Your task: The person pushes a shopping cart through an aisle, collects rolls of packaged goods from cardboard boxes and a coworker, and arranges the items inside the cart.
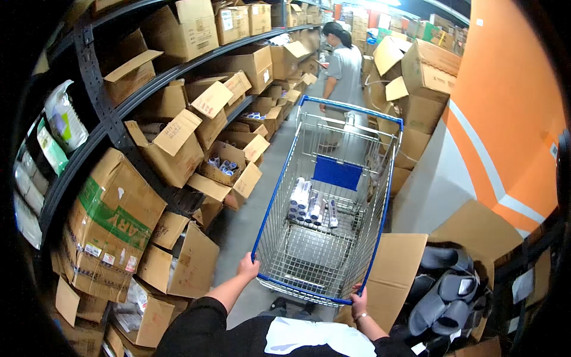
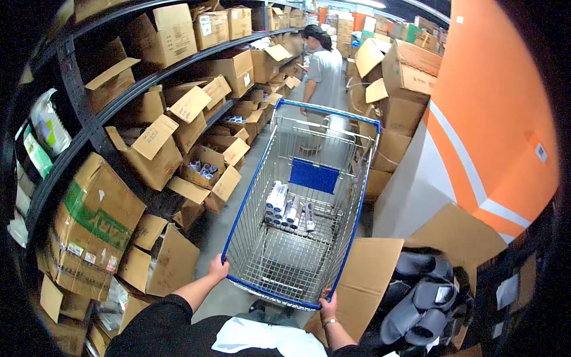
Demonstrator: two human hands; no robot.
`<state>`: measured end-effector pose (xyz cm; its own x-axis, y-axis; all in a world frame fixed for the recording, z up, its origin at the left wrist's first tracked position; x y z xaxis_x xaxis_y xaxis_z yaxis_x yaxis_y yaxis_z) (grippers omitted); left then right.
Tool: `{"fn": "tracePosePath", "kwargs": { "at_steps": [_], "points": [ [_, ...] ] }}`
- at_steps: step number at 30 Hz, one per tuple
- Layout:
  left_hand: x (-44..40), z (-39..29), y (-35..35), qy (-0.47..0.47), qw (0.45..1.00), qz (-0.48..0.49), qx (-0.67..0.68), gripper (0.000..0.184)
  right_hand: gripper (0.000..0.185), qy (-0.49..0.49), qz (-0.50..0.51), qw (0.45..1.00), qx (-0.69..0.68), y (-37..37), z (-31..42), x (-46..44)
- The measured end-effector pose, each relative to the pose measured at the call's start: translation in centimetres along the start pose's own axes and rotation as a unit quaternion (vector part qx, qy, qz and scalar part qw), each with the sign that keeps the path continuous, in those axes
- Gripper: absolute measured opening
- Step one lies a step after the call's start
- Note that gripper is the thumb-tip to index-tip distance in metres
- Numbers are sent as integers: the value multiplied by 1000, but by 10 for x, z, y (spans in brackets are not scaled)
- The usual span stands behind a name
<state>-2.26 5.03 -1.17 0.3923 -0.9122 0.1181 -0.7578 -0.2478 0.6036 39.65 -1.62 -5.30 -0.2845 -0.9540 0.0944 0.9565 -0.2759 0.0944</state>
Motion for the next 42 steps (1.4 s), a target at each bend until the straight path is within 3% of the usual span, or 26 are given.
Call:
{"fn": "tracePosePath", "kwargs": {
  "at_steps": [1, 7, 12, 19, 22, 23, 24, 25, 27, 29, 32, 33, 34, 35, 36, 38, 39, 41, 42],
  "points": [
    [0, 1, -1, 1, 1000, -6, -2, 27, 37, -43, 6, 998, -41, -1, -2, 1],
    [6, 1, 1, 8, 1000, -23, 11, 27, 36, -57, 17, 998, -18, -3, 20, 9],
    [3, 0, -2, -16, 999, -28, 14, 28, 34, -27, 20, 999, -6, -3, 25, 6],
    [7, -14, 4, 7, 1000, 1, 4, 30, 34, -49, 19, 999, 11, 2, 14, 1],
    [-10, 14, -16, 0, 999, 40, 7, 35, 35, -47, 10, 997, -60, 3, 1, -4],
    [-18, 25, -23, -14, 998, 66, 10, 38, 37, -41, 10, 998, -49, 5, -1, -8],
    [-14, 17, -22, -3, 987, 158, 14, 56, 38, -40, -20, 999, -14, 12, -2, -8],
    [-17, 16, -17, -7, 986, 164, 10, 56, 39, -39, -50, 998, 20, 16, -5, -8],
    [-9, 25, -9, -42, 963, 244, 109, 69, 39, 59, -236, 925, 290, 21, 29, 10],
    [7, 55, 0, -59, 949, 299, 85, 68, 37, 188, -347, 803, 446, 6, 89, 38],
    [49, 133, 16, -88, 914, 395, 20, 56, 30, 210, -298, 752, 549, -39, 135, 66],
    [59, 166, 27, -44, 893, 447, -28, 53, 30, 203, -301, 754, 548, -54, 136, 68],
    [70, 194, 36, 1, 865, 496, -73, 51, 24, 242, -241, 762, 550, -75, 134, 64],
    [76, 229, 43, 16, 850, 518, -99, 50, 19, 279, -179, 766, 550, -94, 133, 60],
    [78, 267, 53, 20, 845, 519, -125, 49, 19, 276, -181, 766, 552, -108, 133, 57],
    [80, 338, 72, 36, 839, 515, -170, 47, 14, 211, -75, 798, 559, -140, 115, 41],
    [79, 368, 83, 43, 839, 510, -186, 47, 25, 204, -37, 751, 627, -149, 88, 27],
    [76, 417, 105, 57, 841, 493, -215, 45, 36, -3, -2, 720, 694, -166, 95, 34],
    [73, 435, 119, 58, 843, 484, -226, 44, 38, -11, -16, 715, 699, -169, 95, 33]
  ]
}}
Point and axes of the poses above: each hand's wrist, its own x-axis away from the middle knuckle, its own y-axis out of the back of the hand, z = x × y, the point moved 6 cm from there along -x, towards the middle knuckle, and after that the axes turned 9 degrees about x, right-handed, at the moved point
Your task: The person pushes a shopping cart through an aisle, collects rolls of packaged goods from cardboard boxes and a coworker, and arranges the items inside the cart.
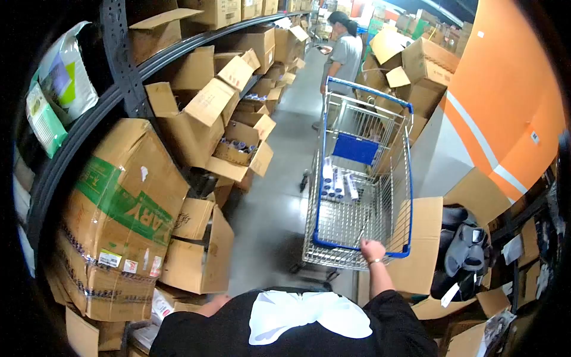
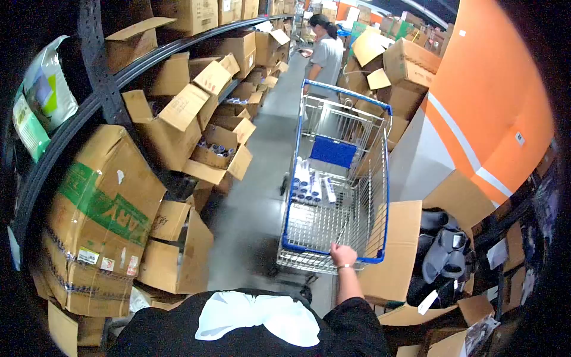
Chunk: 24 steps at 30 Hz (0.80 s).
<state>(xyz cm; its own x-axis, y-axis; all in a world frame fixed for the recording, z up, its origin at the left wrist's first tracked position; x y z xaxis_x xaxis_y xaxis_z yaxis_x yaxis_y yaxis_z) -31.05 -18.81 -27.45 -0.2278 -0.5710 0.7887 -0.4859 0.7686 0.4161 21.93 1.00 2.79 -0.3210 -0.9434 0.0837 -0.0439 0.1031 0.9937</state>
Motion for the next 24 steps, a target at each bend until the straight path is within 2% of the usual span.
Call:
{"fn": "tracePosePath", "kwargs": {
  "at_steps": [2, 5, 8, 9, 10, 11, 13, 17, 24],
  "points": [
    [6, 34, 6, 7, 1000, -22, -16, 43, 38, -28, -29, 999, 25, -17, -10, -9],
    [8, 63, 17, -20, 997, -53, -53, 41, 36, -26, -9, 999, 27, -15, -11, -7],
    [0, 64, 23, -148, 968, -87, -184, 40, 35, -40, 20, 999, 4, -6, -8, -2],
    [-3, 60, 23, -205, 948, -110, -219, 40, 34, -53, 3, 998, 39, -10, -10, -4],
    [5, 62, 38, -110, 979, -156, -73, 38, 32, -61, 6, 998, 32, -12, -10, -3],
    [13, 57, 45, -11, 977, -199, 71, 36, 31, -53, -41, 997, 31, -13, -10, -1],
    [-6, 63, 38, -45, 973, -199, 107, 33, 32, -62, -119, 991, 20, -18, -10, 0],
    [8, 68, 22, -27, 979, -149, 136, 33, 30, -85, -149, 985, 15, -11, -3, 4],
    [43, 108, 13, 39, 984, -120, 128, 32, 30, -72, -172, 982, -13, -12, 4, 8]
  ]
}}
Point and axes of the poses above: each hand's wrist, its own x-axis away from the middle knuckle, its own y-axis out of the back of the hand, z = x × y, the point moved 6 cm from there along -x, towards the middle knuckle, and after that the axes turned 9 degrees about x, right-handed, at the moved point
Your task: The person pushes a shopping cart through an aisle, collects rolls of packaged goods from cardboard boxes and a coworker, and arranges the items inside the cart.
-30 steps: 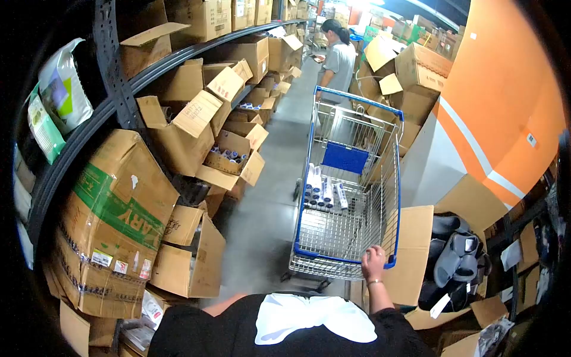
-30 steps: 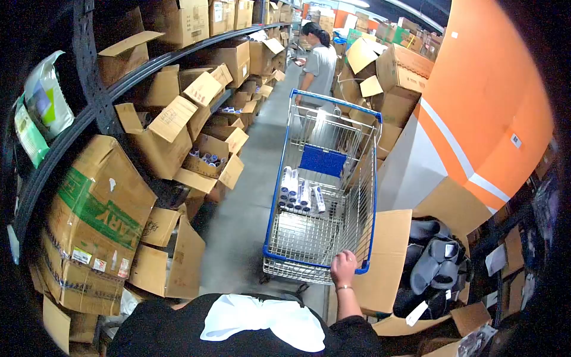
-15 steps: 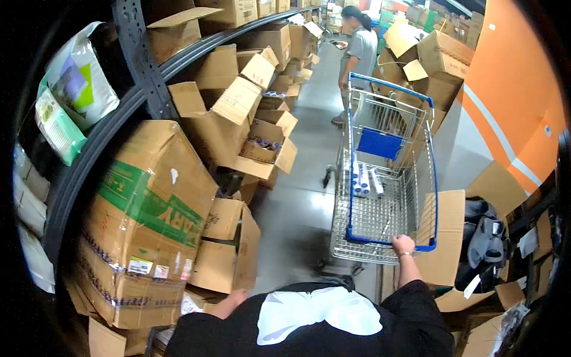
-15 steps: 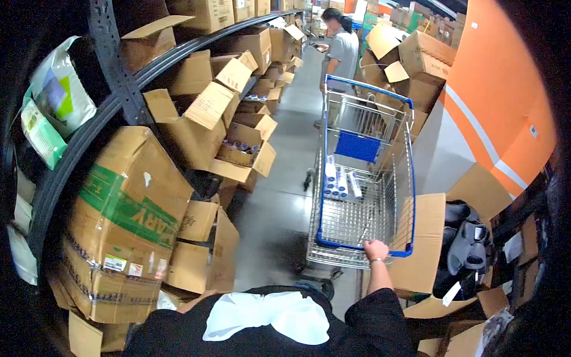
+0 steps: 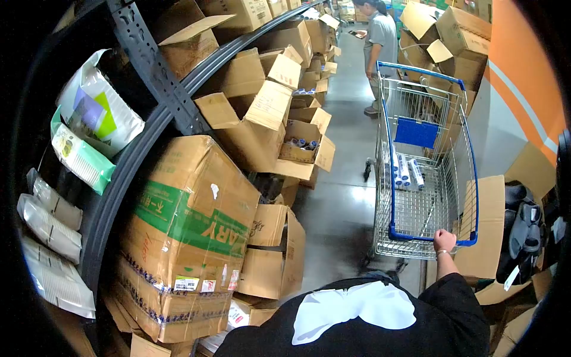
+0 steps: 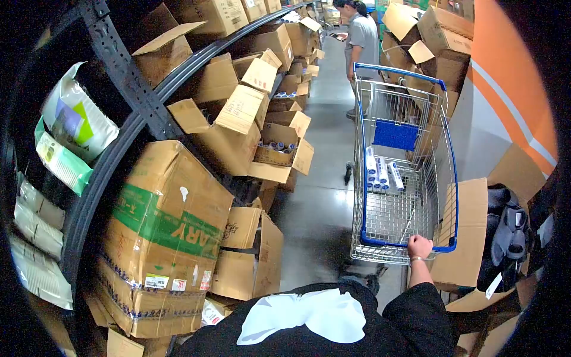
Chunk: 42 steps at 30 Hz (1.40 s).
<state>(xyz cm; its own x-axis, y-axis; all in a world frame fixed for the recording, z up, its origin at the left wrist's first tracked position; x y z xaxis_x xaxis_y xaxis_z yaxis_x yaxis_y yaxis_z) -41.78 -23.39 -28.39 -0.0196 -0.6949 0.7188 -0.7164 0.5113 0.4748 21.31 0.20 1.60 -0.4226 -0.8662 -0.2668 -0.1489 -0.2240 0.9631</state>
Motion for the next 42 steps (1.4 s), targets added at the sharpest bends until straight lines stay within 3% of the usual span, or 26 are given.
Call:
{"fn": "tracePosePath", "kwargs": {
  "at_steps": [4, 7, 8, 9, 12, 14, 17, 21, 22, 25, 28, 30, 32, 35, 37, 40, 42],
  "points": [
    [-9, -7, 12, -9, 1000, -4, -16, 31, 28, 20, -38, 999, 14, -5, -1, 1],
    [-33, -55, 22, -73, 997, -38, -11, 31, 27, 41, -69, 997, 5, -5, 1, 4],
    [35, -176, 67, -120, 992, -27, 3, 30, 26, 41, -57, 998, -4, 7, 4, 4],
    [9, -180, 56, -119, 992, -31, 7, 28, 26, 36, -57, 998, -4, 6, 5, 5],
    [10, -288, 53, -242, 970, -5, 6, 27, 24, 47, -77, 996, -17, 7, 5, 5],
    [19, -366, 48, -375, 927, -6, 4, 24, 25, 71, -76, 994, -26, 3, -3, 1],
    [46, -462, 71, -461, 886, -41, -17, 22, 25, 89, -64, 994, -22, -7, 0, 7],
    [52, -549, 64, -487, 873, -21, -8, 27, 30, 89, 131, 987, -12, -6, 2, 0],
    [52, -566, 56, -500, 862, 2, -86, 28, 32, 92, 180, 979, -16, -2, 6, -1],
    [40, -591, 31, -464, 835, 18, -294, 37, 39, 168, 281, 945, -13, 7, 16, -5],
    [45, -620, 8, -541, 713, -42, -444, 39, 49, 238, 347, 906, -39, 9, 23, -6],
    [39, -629, -16, -537, 722, 4, -436, 39, 57, 303, 344, 886, -67, 14, 26, -4],
    [32, -635, -39, -531, 731, 51, -426, 40, 56, 367, 279, 885, -71, 19, 27, -3],
    [1, -619, -65, -298, 838, 188, -416, 33, 49, 415, 215, 879, -93, 28, 27, -2],
    [6, -623, -59, -300, 858, 163, -383, 28, 42, 416, 211, 880, -89, 13, 25, 0],
    [1, -621, -56, -299, 856, 124, -403, 24, 34, 391, 315, 864, -33, -2, 26, 1],
    [4, -624, -56, -360, 825, 111, -422, 22, 33, 390, 321, 862, -33, -4, 28, -4]
  ]
}}
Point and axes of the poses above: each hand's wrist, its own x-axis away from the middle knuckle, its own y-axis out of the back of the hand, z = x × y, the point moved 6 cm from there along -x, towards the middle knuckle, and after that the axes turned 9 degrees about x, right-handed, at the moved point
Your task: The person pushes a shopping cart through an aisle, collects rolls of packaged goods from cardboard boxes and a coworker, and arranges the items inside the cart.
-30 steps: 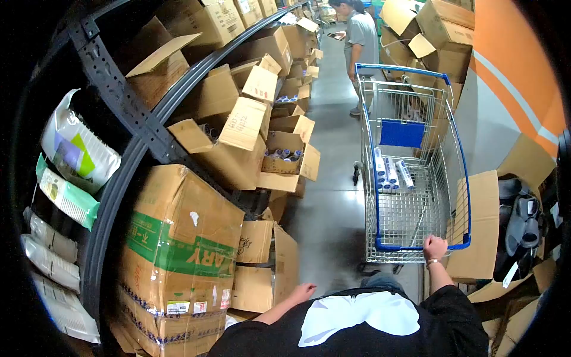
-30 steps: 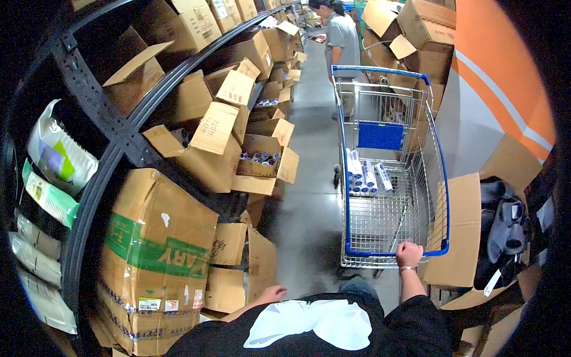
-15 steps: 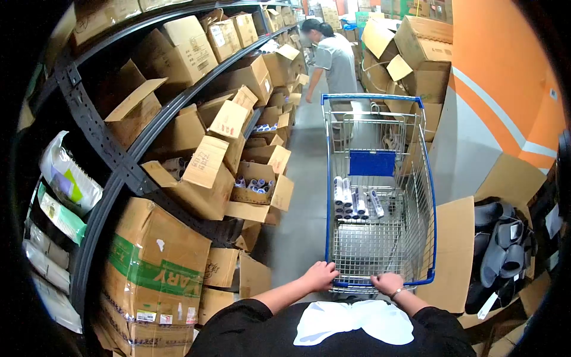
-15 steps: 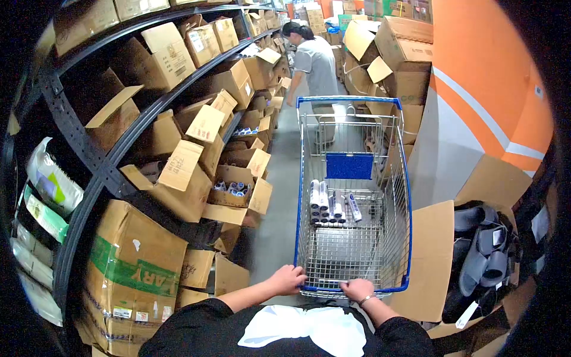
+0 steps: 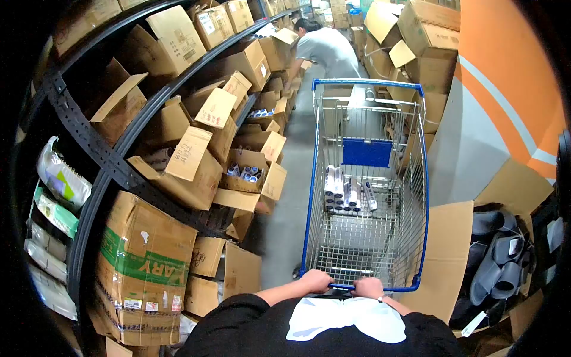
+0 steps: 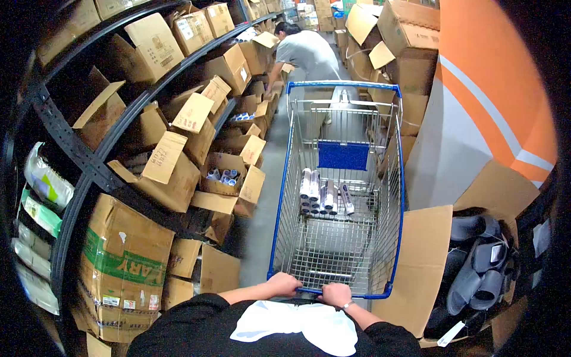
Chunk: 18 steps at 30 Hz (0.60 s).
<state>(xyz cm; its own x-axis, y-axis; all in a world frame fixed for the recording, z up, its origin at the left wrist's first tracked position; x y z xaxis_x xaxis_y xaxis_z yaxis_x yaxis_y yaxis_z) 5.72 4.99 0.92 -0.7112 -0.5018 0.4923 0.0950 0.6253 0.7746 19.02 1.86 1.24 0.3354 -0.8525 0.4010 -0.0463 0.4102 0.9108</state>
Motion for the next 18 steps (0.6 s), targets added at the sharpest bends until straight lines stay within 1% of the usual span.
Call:
{"fn": "tracePosePath", "kwargs": {
  "at_steps": [1, 2, 3, 5, 7, 9, 12, 14, 15, 18],
  "points": [
    [3, -3, 6, -29, 999, -44, 7, 20, 32, -3, 5, 1000, 0, 0, -1, 0],
    [3, -3, 10, -43, 998, -51, 7, 20, 32, -6, 20, 1000, -3, 2, -3, -2],
    [3, -4, 14, -58, 996, -61, 6, 19, 27, -35, 58, 998, 0, -2, -6, -7],
    [-3, 4, 11, -68, 995, -79, 5, 18, 25, -38, 55, 998, -17, -2, -7, -11],
    [-7, 9, 14, -63, 995, -72, 3, 17, 24, -39, 53, 998, -9, 5, -9, -17],
    [-15, 17, 14, -78, 992, -96, -6, 19, 23, -39, 54, 998, 1, 8, -12, -24],
    [-24, 24, 27, -72, 993, -88, -10, 19, 23, -64, 45, 997, -8, 13, -22, -37],
    [-32, 28, 42, -57, 996, -69, 27, 18, 24, -74, 62, 995, 1, 23, -27, -48],
    [-38, 32, 47, -40, 998, -45, 21, 20, 24, -85, 78, 993, 6, 29, -31, -53],
    [-53, 43, 63, -10, 999, -1, 45, 23, 26, -90, 79, 993, 16, 40, -41, -70]
  ]
}}
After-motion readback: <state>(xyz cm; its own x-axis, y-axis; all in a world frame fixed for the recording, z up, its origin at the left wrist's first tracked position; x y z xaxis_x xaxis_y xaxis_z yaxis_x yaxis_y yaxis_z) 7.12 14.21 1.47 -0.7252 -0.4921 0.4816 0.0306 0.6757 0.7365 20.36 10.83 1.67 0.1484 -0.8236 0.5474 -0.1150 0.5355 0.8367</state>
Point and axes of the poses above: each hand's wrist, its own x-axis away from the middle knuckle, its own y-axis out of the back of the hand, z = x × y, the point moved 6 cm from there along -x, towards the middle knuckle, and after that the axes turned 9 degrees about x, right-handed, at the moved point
